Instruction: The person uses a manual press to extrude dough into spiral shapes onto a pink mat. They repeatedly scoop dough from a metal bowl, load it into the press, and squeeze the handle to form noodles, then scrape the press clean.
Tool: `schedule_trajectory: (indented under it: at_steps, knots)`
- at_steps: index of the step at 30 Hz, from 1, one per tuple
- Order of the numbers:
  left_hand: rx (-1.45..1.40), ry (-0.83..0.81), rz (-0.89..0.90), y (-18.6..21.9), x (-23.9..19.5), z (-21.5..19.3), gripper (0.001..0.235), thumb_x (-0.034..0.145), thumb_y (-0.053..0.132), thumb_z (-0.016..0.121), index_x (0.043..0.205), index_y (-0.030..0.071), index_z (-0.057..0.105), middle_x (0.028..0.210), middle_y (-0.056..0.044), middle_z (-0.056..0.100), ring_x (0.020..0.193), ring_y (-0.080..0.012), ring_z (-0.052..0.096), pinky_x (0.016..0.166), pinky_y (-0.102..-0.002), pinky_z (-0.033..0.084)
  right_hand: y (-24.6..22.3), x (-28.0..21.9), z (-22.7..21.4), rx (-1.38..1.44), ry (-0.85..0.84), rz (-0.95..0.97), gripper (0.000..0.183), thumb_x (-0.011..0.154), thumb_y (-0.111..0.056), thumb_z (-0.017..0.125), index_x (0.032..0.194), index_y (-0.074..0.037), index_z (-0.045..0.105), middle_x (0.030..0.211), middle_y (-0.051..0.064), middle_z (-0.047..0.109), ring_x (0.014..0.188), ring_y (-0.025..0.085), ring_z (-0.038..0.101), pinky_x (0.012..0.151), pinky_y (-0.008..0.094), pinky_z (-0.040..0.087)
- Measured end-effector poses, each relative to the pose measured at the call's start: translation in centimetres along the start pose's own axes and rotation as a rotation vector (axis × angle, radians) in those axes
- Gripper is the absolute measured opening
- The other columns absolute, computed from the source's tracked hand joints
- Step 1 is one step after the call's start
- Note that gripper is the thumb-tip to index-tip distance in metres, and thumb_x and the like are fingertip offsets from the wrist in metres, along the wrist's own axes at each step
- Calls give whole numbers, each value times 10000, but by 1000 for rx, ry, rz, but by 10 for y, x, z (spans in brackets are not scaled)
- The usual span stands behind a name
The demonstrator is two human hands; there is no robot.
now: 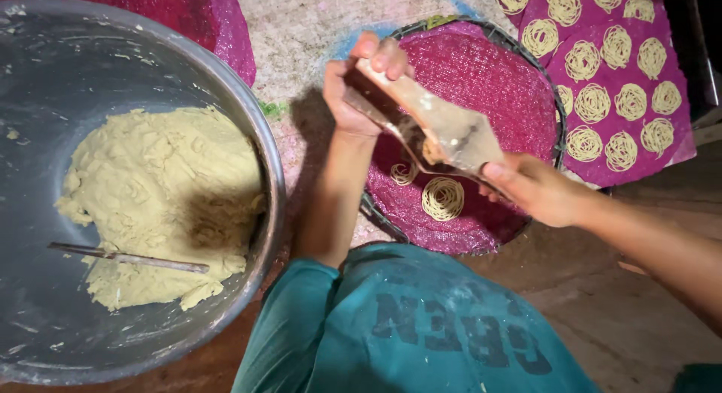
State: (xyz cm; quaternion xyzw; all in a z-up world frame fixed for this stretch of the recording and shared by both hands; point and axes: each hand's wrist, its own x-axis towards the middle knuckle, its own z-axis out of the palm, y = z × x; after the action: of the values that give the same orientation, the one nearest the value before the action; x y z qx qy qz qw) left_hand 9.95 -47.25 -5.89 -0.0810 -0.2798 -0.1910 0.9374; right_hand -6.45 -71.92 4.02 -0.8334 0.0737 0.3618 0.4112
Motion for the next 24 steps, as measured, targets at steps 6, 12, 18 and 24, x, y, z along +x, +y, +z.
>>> schedule_trajectory:
  at_steps: [6,12,18,24]
  knots:
    - [30,71,21,11,-23,15,240,994,350,430,1073,146,528,993,-23,545,1026,-193,560,1049,-401,518,-7,-7,18,131,-121,-74,714,1003,-610,331,850,-25,711,730,62,686,696,161,634,666,343,527]
    - [-1,127,60,-21,-9,4,250,974,374,448,1047,143,513,973,-20,529,1011,-203,551,1048,-419,518,-8,-14,-13,40,-12,34,668,985,-586,353,855,-22,687,720,69,684,677,173,655,643,353,543]
    - [46,38,14,17,1,4,249,981,365,439,1060,141,515,978,-22,527,996,-190,550,992,-393,532,-17,10,13,38,43,-122,601,1003,-556,402,866,-27,653,734,61,657,689,159,632,630,334,526]
    - [-7,161,27,0,-25,14,239,975,356,451,1041,135,514,972,-36,536,994,-200,549,956,-376,521,-1,-4,13,84,-84,-4,672,1014,-567,351,800,-22,680,679,73,673,645,178,641,617,343,520]
